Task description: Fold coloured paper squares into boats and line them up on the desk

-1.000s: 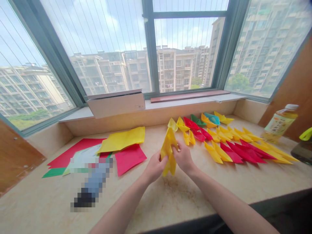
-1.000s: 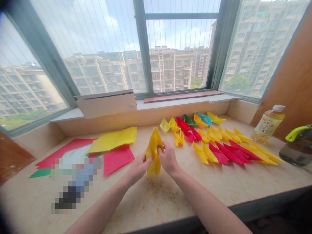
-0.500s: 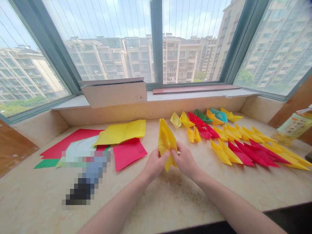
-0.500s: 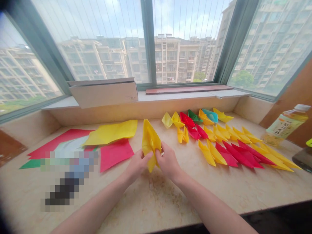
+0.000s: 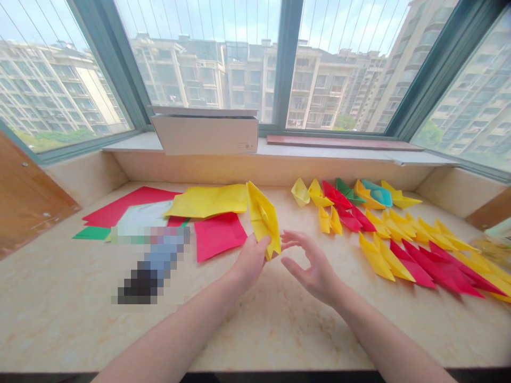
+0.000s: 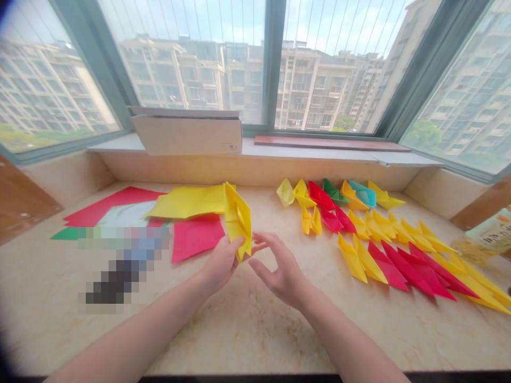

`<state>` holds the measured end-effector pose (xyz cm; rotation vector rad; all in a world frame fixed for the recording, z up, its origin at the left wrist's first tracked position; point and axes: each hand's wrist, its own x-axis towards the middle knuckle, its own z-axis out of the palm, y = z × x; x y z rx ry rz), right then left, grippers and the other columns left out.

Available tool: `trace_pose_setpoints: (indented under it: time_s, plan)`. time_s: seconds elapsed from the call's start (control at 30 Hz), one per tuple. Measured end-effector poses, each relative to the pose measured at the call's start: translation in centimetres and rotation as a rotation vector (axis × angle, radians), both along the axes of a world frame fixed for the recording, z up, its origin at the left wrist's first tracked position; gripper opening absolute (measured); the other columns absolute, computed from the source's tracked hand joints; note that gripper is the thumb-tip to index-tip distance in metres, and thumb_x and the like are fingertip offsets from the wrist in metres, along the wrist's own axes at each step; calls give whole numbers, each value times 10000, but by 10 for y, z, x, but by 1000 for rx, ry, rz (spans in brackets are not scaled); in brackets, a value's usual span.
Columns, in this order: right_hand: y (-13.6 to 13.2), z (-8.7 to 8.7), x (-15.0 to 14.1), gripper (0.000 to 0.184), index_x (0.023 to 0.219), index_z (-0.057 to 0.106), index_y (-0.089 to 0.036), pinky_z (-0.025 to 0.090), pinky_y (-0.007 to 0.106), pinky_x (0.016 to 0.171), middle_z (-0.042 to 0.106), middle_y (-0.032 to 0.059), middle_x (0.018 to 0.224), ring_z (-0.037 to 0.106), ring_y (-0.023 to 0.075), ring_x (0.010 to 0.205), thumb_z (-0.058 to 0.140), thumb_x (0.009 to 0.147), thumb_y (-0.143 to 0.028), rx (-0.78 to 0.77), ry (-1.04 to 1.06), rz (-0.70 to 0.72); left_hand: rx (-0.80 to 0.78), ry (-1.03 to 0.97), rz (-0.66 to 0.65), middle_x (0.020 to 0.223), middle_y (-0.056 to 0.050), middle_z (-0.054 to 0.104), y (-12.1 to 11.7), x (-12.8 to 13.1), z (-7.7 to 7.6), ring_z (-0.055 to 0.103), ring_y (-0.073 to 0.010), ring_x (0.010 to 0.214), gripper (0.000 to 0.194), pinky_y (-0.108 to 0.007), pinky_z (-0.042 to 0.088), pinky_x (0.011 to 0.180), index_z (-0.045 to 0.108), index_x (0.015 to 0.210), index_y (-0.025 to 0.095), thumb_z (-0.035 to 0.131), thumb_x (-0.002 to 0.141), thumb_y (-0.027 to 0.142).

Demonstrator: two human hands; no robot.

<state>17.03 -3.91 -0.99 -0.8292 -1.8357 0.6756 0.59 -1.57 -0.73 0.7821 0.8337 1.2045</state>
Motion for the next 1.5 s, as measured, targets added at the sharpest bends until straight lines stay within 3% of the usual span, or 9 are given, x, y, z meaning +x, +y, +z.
trace_pose_setpoints:
  time_s: [0.13,0.3,0.53,0.67,0.9,1.03,1.2,1.33,1.5]
  plan:
    - [3,-2,0,331,1276,602,-289,546,433,967,596,84,1257,655,242,1068,619,946,-267,103,-104,-34,-64,-46,-89,1042,-88,732,-5,-2,10,710,-190,883,232,-348,571,882,620,1080,137,636,880,252]
    - [7,2,0,216,1174,651,-252,580,349,808,649,64,1084,662,198,927,608,963,-235,143,-28,-137,-80,-155,-233,1045,-77,729,-6,-7,17,699,-159,853,198,-324,580,883,680,1043,139,571,896,215]
    - [6,-2,-1,258,1206,648,-263,565,352,867,634,68,1113,651,197,977,633,954,-212,205,-59,-10,-16,-44,-241,789,-24,659,-7,-6,15,570,-83,611,119,-198,481,586,640,884,120,626,769,145]
    - [4,-2,-2,297,1241,624,-268,551,349,909,637,69,1146,641,198,1044,626,956,-184,209,-62,85,82,106,-220,653,33,582,-7,-6,14,510,-71,549,97,-189,401,535,565,815,145,610,732,127]
    - [4,-2,-1,281,1231,623,-263,552,346,847,643,63,1088,626,183,932,613,960,-192,188,-88,-6,205,356,-200,550,53,537,-9,-7,15,475,-91,464,47,-211,370,481,515,836,174,531,797,194]
    - [5,-5,0,305,1280,597,-260,547,344,820,639,56,1012,624,182,883,588,977,-225,170,-133,-19,249,464,-194,681,30,567,-13,-7,19,420,-68,439,95,-211,322,438,555,880,169,494,830,223]
    - [7,-6,2,120,1054,696,-240,525,303,732,644,26,877,627,170,785,626,957,-252,129,-148,-75,278,486,-253,603,42,514,-13,-7,21,393,-84,466,180,-220,310,467,613,935,160,480,818,188]
    - [8,-6,2,92,969,717,-221,508,296,684,665,20,814,620,166,713,641,944,-266,125,-119,-152,252,332,-301,648,32,524,-9,-9,19,449,-94,529,268,-212,339,499,617,1032,156,489,798,180]
    - [10,-6,2,119,1014,686,-211,508,304,671,696,25,823,632,169,699,624,940,-281,69,-31,-232,270,368,-146,590,37,532,-1,-12,14,435,-84,489,310,-204,351,500,627,1106,113,471,855,204]
